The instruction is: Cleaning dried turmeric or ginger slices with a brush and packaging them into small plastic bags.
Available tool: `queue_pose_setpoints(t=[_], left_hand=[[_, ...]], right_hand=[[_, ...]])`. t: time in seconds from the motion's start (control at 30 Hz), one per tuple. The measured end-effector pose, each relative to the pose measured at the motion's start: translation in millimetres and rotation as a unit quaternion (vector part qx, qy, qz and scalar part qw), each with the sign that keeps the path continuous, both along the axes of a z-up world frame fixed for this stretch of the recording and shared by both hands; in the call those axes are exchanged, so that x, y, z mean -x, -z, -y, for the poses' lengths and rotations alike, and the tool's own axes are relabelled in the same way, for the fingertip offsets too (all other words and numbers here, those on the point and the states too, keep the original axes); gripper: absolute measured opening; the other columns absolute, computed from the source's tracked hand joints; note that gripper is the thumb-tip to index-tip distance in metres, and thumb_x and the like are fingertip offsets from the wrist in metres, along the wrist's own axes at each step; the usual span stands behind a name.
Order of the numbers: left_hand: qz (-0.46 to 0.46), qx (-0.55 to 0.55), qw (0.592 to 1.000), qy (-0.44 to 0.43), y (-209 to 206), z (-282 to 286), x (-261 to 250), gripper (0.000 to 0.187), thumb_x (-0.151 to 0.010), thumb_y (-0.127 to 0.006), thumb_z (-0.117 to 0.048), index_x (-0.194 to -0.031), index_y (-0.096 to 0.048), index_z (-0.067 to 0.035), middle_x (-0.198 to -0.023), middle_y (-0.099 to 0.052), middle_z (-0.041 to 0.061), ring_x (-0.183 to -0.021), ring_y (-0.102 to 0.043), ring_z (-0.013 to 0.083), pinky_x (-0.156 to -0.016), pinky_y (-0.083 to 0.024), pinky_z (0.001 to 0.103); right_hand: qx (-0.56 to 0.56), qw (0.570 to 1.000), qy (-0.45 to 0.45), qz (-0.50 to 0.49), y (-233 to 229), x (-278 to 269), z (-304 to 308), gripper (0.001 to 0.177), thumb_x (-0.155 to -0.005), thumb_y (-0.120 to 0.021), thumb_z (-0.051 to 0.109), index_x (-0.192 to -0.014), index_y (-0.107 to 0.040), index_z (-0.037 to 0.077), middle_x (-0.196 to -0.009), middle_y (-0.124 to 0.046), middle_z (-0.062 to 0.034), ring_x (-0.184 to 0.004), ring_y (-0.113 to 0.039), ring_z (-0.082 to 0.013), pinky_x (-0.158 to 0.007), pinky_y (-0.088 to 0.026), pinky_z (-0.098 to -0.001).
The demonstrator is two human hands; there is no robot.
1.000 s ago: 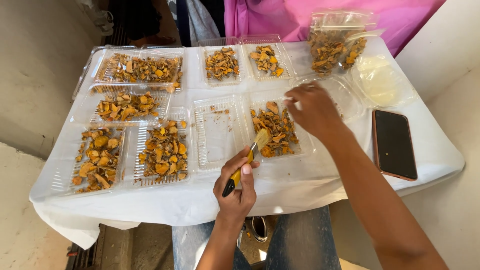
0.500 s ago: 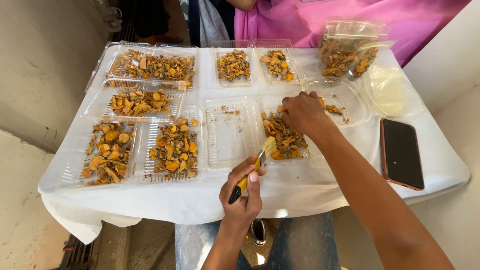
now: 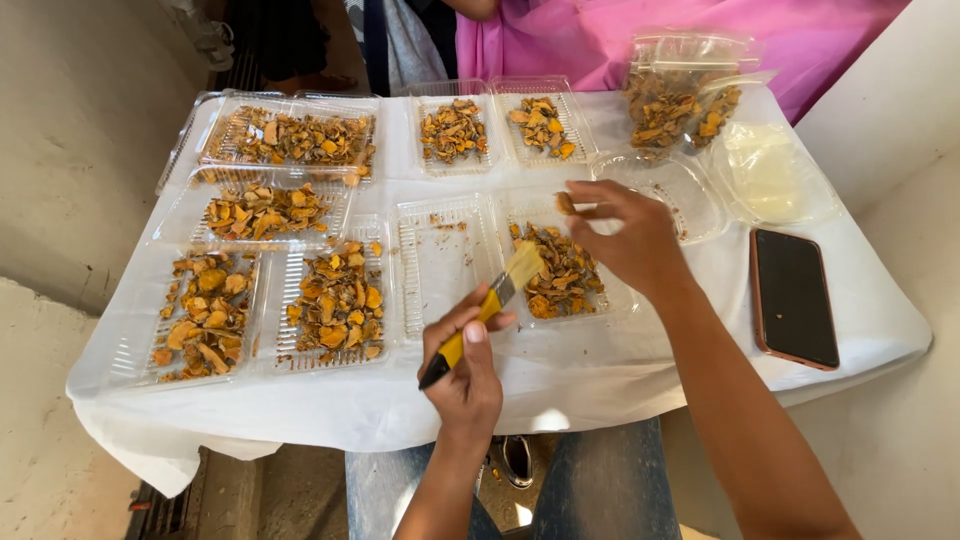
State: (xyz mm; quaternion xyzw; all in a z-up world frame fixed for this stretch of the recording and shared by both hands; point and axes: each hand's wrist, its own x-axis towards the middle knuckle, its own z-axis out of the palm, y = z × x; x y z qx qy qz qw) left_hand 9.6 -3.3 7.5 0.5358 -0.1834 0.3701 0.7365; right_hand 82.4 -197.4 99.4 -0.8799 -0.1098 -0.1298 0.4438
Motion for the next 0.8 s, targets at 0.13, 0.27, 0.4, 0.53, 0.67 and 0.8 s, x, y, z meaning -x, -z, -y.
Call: queue_pose_setpoints(t=[0.13,0.27,0.4,0.53,0.67,0.8], left_hand=[[0.007,0.043,0.999,0.027,-17.5,16.4,-12.4,0.019,-0.111,-0.044,-0.016,-0.114,-0.056,-0.001,-0.128,-0.069,0.022,-0.089,-0.078,0.0226,-0.082,-0.066,0.035],[-0.007,0.091,0.993,0.072,-25.5,41.1,-15.3,0.019,-0.111,-0.045,-0.016,-0.114,-0.055,-0.001,-0.130,-0.068,0.024,-0.091,-0.078,0.0257,-0.085,-0.065,0.036],[-0.030,0.035,0.996,0.080,-12.2,40.3,-19.6,0.018,-0.107,-0.048,-0.012,-0.109,-0.057,0.002,-0.118,-0.072,0.026,-0.080,-0.080,0.0264,-0.079,-0.066,0.038],[-0.028,0.026,0.998,0.048,-24.2,35.6,-18.7,0.015,-0.107,-0.047,-0.009,-0.110,-0.058,0.002,-0.122,-0.072,0.025,-0.082,-0.080,0.0254,-0.080,-0.066,0.035],[0.014,-0.025,0.999,0.044,-26.0,43.6,-21.3,0.016,-0.108,-0.047,-0.009,-0.114,-0.059,0.001,-0.128,-0.069,0.025,-0.091,-0.078,0.0279,-0.083,-0.066,0.039],[0.001,-0.075,0.997,-0.002,-18.6,35.0,-20.0,0.016,-0.106,-0.050,-0.005,-0.108,-0.062,0.005,-0.120,-0.074,0.024,-0.081,-0.080,0.0262,-0.074,-0.069,0.037]], right_hand=[[-0.201,0.979,-0.023,-0.018,34.0,9.3,15.5,0.038,-0.096,-0.071,0.011,-0.133,-0.066,0.007,-0.123,-0.069,-0.0209,-0.120,-0.065,-0.0337,-0.107,-0.050,-0.0499],[-0.496,0.863,-0.064,-0.066,79.3,-0.7,23.5,0.040,-0.091,-0.072,0.003,-0.130,-0.066,0.003,-0.115,-0.072,-0.0178,-0.104,-0.073,-0.0258,-0.103,-0.059,-0.0421],[-0.501,0.862,-0.040,-0.064,78.0,-1.2,25.1,0.039,-0.092,-0.073,0.002,-0.131,-0.066,0.000,-0.106,-0.074,-0.0130,-0.097,-0.075,-0.0209,-0.104,-0.058,-0.0401],[-0.514,0.854,-0.031,-0.071,79.0,3.6,16.7,0.038,-0.094,-0.073,0.004,-0.131,-0.067,0.001,-0.101,-0.074,-0.0101,-0.093,-0.074,-0.0172,-0.105,-0.058,-0.0383],[-0.525,0.849,-0.016,-0.061,60.5,10.1,0.8,0.031,-0.094,-0.073,0.004,-0.125,-0.071,0.003,-0.102,-0.077,-0.0104,-0.092,-0.075,-0.0164,-0.106,-0.058,-0.0395],[-0.528,0.847,0.019,-0.053,97.6,-7.8,19.5,0.028,-0.096,-0.071,0.003,-0.124,-0.071,0.001,-0.112,-0.076,-0.0153,-0.099,-0.074,-0.0218,-0.106,-0.057,-0.0426]])
